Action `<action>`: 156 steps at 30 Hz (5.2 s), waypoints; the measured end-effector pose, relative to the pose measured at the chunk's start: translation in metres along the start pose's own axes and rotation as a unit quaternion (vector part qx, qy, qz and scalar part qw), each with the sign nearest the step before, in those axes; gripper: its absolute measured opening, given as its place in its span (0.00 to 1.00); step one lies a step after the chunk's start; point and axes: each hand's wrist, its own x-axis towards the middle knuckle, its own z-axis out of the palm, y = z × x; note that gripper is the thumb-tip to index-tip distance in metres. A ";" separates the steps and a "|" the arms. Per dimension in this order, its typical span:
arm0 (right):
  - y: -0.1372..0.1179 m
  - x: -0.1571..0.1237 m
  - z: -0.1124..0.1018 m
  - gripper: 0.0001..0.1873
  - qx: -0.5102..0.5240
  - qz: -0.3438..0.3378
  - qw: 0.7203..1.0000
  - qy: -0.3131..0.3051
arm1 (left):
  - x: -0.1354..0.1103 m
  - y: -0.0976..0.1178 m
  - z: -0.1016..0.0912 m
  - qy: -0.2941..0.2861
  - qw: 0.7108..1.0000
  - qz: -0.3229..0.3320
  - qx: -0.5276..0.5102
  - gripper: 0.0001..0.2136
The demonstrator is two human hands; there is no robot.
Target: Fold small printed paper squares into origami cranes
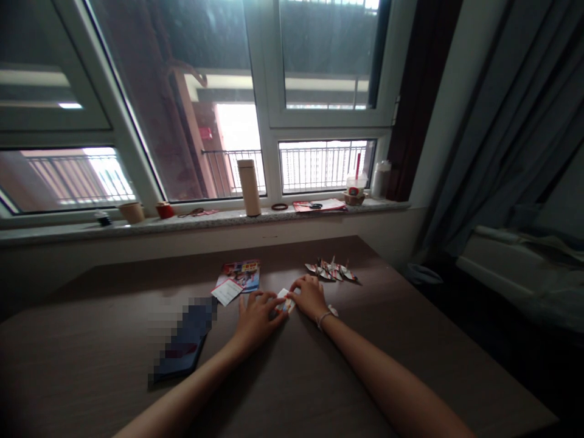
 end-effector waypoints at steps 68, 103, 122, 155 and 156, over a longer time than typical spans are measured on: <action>-0.002 -0.011 -0.016 0.09 -0.068 -0.052 0.996 0.012 | 0.000 -0.003 -0.001 0.004 1.000 0.014 0.012 0.17; 0.001 -0.018 -0.023 0.18 -0.063 -0.083 0.993 -0.052 | 0.002 -0.009 0.000 -0.022 0.999 0.025 0.014 0.17; 0.003 -0.020 -0.025 0.29 -0.072 -0.107 0.987 -0.093 | 0.002 -0.011 -0.001 -0.030 0.999 0.022 0.033 0.18; 0.010 -0.015 -0.021 0.24 -0.048 -0.131 0.987 -0.077 | 0.003 -0.014 0.001 -0.031 0.999 0.017 0.030 0.18; 0.010 -0.015 -0.021 0.24 -0.048 -0.134 0.987 -0.076 | 0.003 -0.013 0.001 -0.034 0.999 0.017 0.030 0.18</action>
